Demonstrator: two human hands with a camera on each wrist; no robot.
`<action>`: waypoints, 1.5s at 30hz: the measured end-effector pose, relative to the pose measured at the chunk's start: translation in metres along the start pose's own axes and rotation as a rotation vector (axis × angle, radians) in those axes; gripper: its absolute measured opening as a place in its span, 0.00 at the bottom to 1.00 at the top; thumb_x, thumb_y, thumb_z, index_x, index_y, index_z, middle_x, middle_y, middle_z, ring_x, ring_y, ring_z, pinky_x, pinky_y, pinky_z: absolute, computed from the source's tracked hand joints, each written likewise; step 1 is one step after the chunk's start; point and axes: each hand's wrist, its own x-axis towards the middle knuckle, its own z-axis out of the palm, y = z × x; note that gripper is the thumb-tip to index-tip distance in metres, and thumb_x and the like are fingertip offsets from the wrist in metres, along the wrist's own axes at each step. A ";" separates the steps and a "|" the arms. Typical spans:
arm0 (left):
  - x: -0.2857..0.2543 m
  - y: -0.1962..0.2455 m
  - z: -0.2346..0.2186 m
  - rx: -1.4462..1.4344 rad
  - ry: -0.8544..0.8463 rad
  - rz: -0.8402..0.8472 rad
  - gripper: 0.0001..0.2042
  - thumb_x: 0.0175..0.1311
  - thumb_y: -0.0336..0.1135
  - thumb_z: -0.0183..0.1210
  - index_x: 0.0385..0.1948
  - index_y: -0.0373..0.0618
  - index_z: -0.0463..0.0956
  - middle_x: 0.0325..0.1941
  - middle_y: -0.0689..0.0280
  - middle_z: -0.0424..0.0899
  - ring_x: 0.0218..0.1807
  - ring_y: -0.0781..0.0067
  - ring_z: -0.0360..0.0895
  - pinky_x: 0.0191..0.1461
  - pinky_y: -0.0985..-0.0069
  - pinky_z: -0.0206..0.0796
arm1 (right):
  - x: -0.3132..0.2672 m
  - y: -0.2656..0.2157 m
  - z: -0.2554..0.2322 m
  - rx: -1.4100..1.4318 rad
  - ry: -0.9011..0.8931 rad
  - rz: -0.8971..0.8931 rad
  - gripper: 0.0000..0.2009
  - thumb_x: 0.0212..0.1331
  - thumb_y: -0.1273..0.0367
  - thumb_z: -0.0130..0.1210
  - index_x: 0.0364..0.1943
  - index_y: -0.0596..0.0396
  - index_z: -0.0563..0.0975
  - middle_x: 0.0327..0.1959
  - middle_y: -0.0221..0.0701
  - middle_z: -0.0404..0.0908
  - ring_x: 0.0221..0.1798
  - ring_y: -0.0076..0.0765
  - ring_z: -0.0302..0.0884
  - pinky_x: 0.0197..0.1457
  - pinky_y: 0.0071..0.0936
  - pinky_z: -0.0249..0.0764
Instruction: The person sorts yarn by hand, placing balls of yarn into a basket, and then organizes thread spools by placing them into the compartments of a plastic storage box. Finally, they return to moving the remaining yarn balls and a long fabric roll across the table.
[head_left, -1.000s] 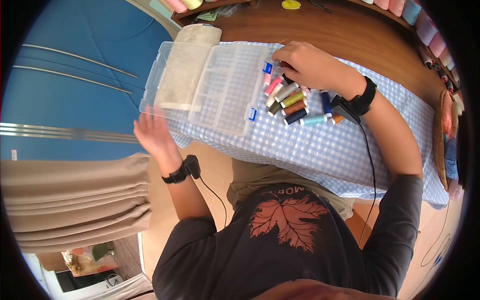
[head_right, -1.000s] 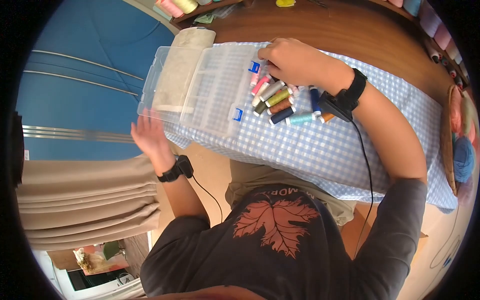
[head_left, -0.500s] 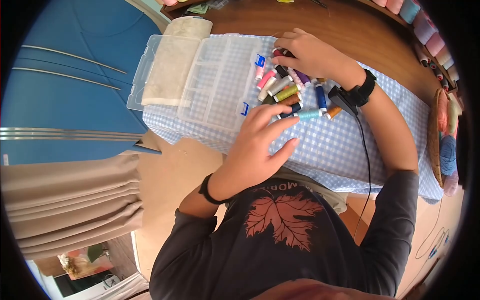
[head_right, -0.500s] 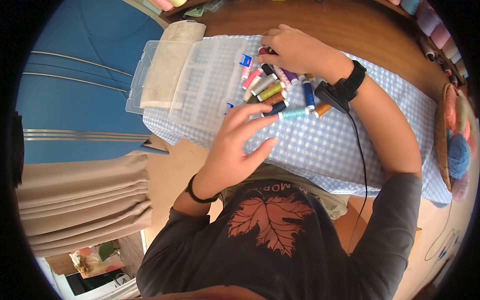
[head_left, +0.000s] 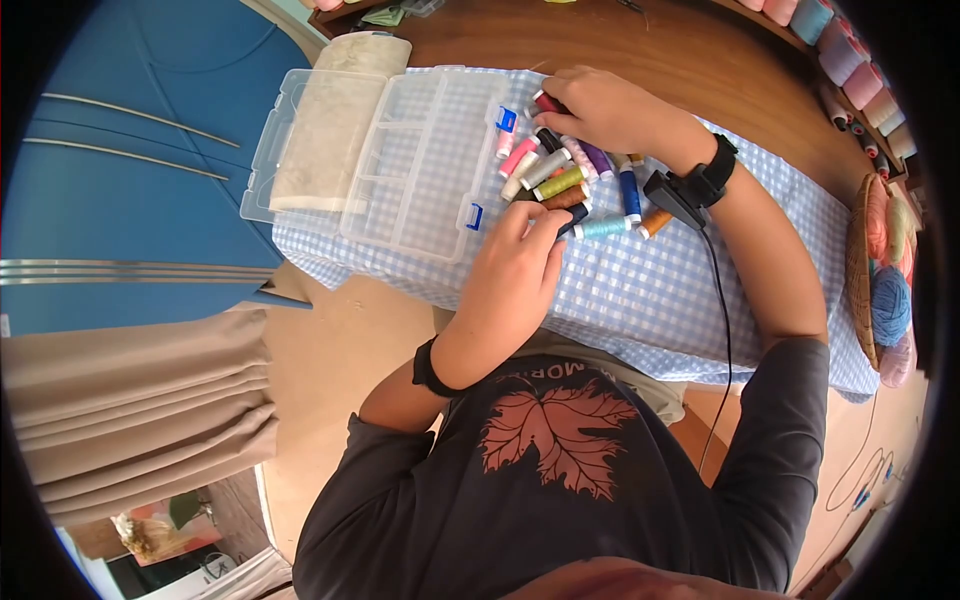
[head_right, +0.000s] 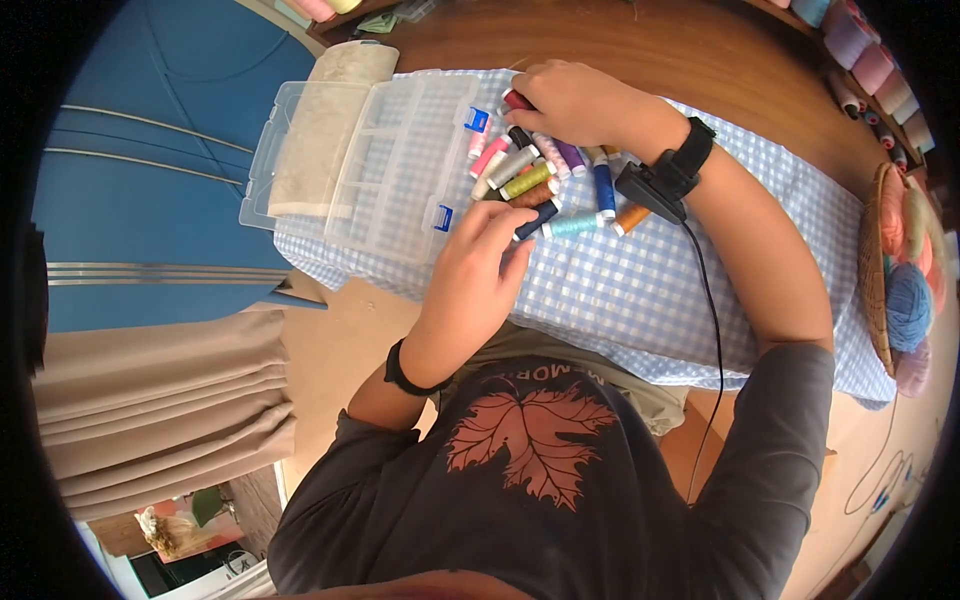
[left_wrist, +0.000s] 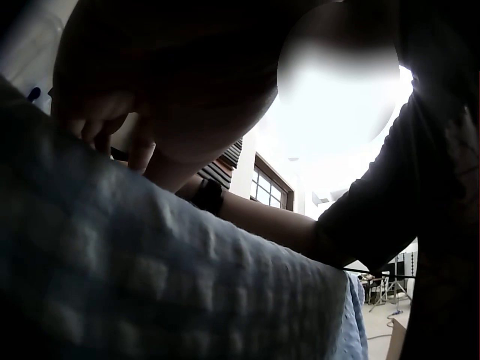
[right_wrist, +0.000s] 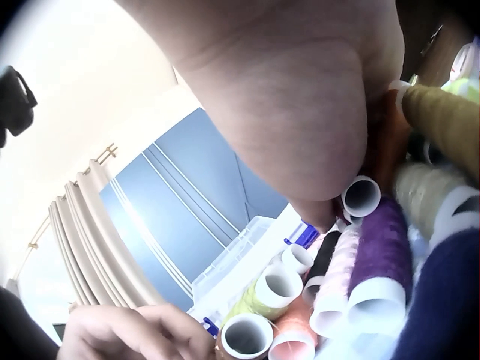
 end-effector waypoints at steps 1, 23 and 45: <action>0.002 0.001 0.000 -0.013 0.014 -0.012 0.15 0.69 0.24 0.67 0.56 0.40 0.82 0.54 0.55 0.82 0.49 0.49 0.84 0.50 0.59 0.78 | 0.000 0.000 0.001 0.000 0.000 0.001 0.21 0.75 0.55 0.61 0.45 0.66 0.82 0.44 0.51 0.85 0.52 0.63 0.83 0.60 0.52 0.78; -0.026 -0.060 -0.141 0.150 0.220 -0.093 0.15 0.71 0.18 0.62 0.57 0.38 0.86 0.54 0.58 0.83 0.47 0.61 0.82 0.52 0.70 0.75 | 0.005 -0.023 -0.007 0.058 0.121 0.007 0.16 0.79 0.60 0.57 0.43 0.63 0.78 0.35 0.53 0.86 0.44 0.68 0.84 0.51 0.57 0.77; -0.067 -0.110 -0.136 0.316 0.315 0.028 0.15 0.70 0.34 0.67 0.57 0.47 0.89 0.68 0.59 0.82 0.69 0.47 0.75 0.73 0.53 0.69 | 0.040 -0.146 -0.028 0.347 0.096 0.051 0.14 0.74 0.65 0.67 0.38 0.61 0.75 0.23 0.42 0.73 0.24 0.46 0.66 0.33 0.40 0.69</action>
